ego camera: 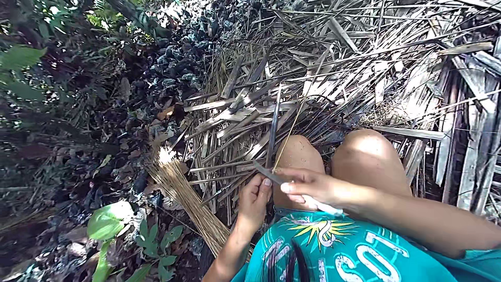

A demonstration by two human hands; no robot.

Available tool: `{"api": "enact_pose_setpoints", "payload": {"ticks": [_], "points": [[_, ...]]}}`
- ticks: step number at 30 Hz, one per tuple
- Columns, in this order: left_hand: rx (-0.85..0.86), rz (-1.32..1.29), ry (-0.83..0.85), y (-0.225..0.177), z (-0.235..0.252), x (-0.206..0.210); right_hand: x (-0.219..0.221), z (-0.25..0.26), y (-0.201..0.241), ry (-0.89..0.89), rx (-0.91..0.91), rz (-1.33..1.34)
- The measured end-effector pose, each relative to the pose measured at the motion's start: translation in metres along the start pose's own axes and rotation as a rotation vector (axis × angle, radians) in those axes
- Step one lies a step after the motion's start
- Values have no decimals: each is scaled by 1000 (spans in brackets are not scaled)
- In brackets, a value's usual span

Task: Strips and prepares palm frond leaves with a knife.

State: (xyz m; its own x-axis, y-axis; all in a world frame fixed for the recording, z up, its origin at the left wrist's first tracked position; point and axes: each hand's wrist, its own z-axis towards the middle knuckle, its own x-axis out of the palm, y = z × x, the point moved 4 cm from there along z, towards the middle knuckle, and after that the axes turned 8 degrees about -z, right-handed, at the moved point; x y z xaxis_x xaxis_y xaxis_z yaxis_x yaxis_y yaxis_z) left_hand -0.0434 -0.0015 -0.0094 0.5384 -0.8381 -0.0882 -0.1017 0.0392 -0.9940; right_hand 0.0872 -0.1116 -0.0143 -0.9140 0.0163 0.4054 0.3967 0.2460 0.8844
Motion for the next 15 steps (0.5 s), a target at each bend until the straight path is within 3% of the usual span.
{"api": "enact_pose_setpoints", "payload": {"ticks": [5,9,10,12,15], "points": [[-25,-52,32,4,-9,-5,-28,0,18,-161,-110,56],[-136,-300,50,4,-8,0,1,1,-2,73,-40,-33],[-170,-371,72,4,-7,0,-1,-1,0,64,-43,-43],[-227,-469,148,5,-10,-3,-28,-9,22,-106,-134,-60],[-298,-541,199,10,-18,-5,-79,-17,58,-358,-422,-49]]}}
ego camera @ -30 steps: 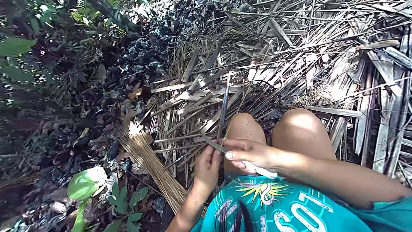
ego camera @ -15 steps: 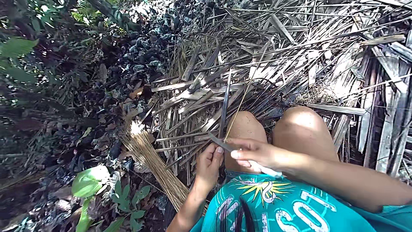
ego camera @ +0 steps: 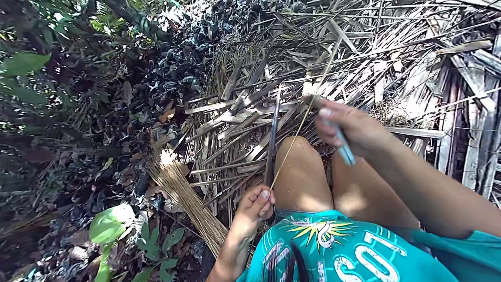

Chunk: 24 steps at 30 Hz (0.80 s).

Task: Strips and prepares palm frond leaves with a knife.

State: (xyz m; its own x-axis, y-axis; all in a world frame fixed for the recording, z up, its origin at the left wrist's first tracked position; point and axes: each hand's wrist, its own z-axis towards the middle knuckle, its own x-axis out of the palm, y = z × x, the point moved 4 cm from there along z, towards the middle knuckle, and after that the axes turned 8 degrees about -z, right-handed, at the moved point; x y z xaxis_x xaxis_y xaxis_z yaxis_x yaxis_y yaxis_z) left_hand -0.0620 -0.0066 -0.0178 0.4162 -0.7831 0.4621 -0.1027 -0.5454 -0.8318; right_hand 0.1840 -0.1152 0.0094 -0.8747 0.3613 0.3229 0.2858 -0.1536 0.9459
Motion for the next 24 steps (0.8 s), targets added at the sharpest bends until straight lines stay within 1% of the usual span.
{"api": "enact_pose_setpoints", "payload": {"ticks": [1,2,3,5,6,7,8,10,11,13,15,19,22,24], "points": [[-7,-6,-3,1,0,0,-3,1,4,-43,-37,-8],[2,2,-9,1,0,1,5,-3,3,-31,-9,-33],[30,31,-21,0,1,1,19,-12,-5,39,87,-57],[132,173,-59,-3,4,3,56,-31,-25,268,316,-85],[195,276,-76,-4,4,2,68,-36,-32,356,380,-58],[260,379,-90,-3,3,-1,68,-37,-33,366,398,-37],[311,464,-104,-2,0,-5,57,-32,-27,298,373,-34],[370,604,-135,2,-8,-15,20,-17,-8,110,201,-15],[386,657,-137,5,-11,-19,4,-11,-1,46,113,-1],[410,749,-121,7,-10,-21,-6,-7,4,-4,35,-9],[446,820,-103,5,-3,-14,1,-10,0,15,45,-32],[594,915,-178,-8,15,7,23,-21,-16,98,73,-91],[660,931,-195,-12,20,18,46,-37,-28,249,182,-144],[703,934,-183,-13,19,24,59,-45,-31,366,249,-122]]}}
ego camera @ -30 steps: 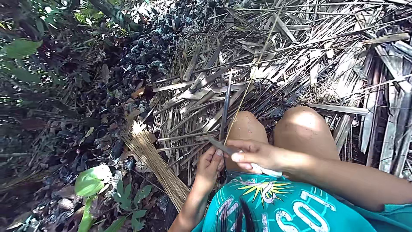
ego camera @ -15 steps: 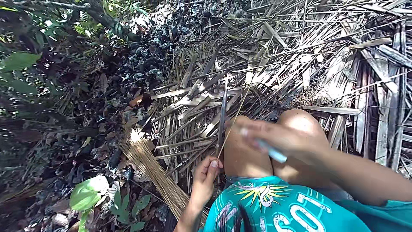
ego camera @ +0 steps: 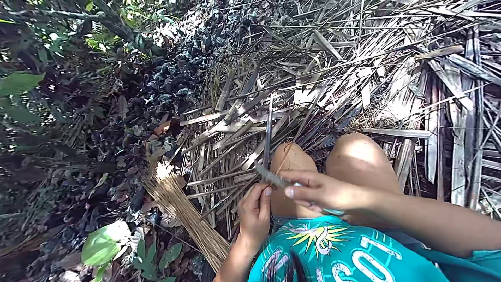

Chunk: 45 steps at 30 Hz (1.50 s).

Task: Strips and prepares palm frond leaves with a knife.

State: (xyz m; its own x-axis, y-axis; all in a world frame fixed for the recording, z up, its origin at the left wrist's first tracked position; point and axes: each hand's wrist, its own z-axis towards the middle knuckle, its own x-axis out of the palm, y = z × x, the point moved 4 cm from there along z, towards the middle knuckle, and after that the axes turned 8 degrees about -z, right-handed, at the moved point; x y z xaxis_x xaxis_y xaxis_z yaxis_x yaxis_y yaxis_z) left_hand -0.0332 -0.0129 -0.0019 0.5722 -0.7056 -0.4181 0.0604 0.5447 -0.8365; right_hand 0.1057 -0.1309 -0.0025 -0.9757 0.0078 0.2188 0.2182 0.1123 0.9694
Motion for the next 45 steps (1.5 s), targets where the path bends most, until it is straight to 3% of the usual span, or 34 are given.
{"api": "enact_pose_setpoints", "payload": {"ticks": [2,5,8,10,13,15,19,21,23,26,28,31,34,36,41,45], "points": [[12,0,4,-2,-3,-1,-10,-5,6,-69,-28,-9],[-12,19,22,-1,-14,-7,-68,-15,28,-358,-228,27],[-26,67,15,-1,-15,-10,-87,-17,37,-448,-321,127],[-42,102,6,0,-11,-9,-64,-13,31,-365,-224,134],[-37,74,5,-3,-5,-5,-12,-2,12,-41,23,186],[-35,36,19,-3,-5,-7,-18,0,12,-20,28,213],[-200,-132,68,2,-18,-16,-125,-23,38,-542,-332,200],[-314,-279,64,6,-20,-17,-144,-37,51,-725,-420,199],[-373,-392,70,7,-16,-13,-102,-29,46,-550,-324,168],[-383,-508,85,4,-8,-4,-11,-5,13,-33,-2,253],[-370,-540,99,3,-7,-3,10,4,4,110,97,344],[-413,-560,137,5,-14,-11,-29,-3,18,-65,61,263],[-490,-546,127,14,-29,-19,-100,-16,37,-348,-205,248],[-455,-476,111,16,-32,-21,-117,-26,48,-455,-284,187],[-362,-466,146,8,-18,-10,-70,-21,41,-412,-227,146],[-456,-669,166,4,-14,-1,-4,-8,7,34,22,65]]}}
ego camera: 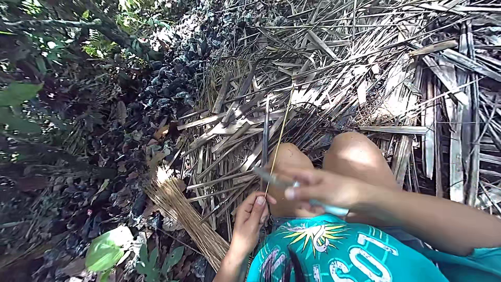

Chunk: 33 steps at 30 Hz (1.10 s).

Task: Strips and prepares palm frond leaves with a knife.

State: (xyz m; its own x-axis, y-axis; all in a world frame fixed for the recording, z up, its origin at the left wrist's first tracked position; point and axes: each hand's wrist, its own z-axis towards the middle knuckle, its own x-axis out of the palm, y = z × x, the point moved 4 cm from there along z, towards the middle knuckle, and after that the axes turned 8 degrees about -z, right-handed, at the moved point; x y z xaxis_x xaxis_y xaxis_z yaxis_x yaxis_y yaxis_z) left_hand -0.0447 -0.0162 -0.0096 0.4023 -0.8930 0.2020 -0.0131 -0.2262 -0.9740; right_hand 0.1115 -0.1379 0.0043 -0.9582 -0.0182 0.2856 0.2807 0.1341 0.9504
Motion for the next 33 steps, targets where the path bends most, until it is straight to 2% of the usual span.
{"api": "enact_pose_setpoints", "payload": {"ticks": [2,3,5,8,10,13,19,20,21,23,25,27,30,32,33], "points": [[-48,-104,8,0,0,3,14,6,-10,130,48,34],[-73,-136,29,0,-1,2,10,5,-6,104,56,52],[-128,-187,68,-1,-6,-2,-15,-2,12,-53,5,40],[-168,-178,92,3,-14,-8,-56,-11,35,-249,-223,70],[-67,27,85,5,-13,-10,-61,-10,37,-293,-267,44],[128,308,54,-2,-5,-3,-52,-7,29,-316,-197,15],[470,796,-160,-10,3,10,-2,-2,2,-47,95,-31],[507,853,-172,-11,1,11,-4,-3,3,-84,94,-31],[523,891,-185,-11,-1,11,-17,-8,9,-195,63,-41],[504,925,-207,-10,-6,9,-66,-16,24,-491,-132,13],[458,924,-225,-9,-9,6,-100,-24,42,-682,-294,84],[428,915,-236,-10,-4,4,-82,-23,44,-615,-270,63],[411,881,-222,-11,4,7,-12,-3,11,-206,33,65],[429,858,-216,-11,6,9,14,10,-9,4,111,152],[433,852,-208,-12,6,9,17,13,-13,34,114,189]]}}
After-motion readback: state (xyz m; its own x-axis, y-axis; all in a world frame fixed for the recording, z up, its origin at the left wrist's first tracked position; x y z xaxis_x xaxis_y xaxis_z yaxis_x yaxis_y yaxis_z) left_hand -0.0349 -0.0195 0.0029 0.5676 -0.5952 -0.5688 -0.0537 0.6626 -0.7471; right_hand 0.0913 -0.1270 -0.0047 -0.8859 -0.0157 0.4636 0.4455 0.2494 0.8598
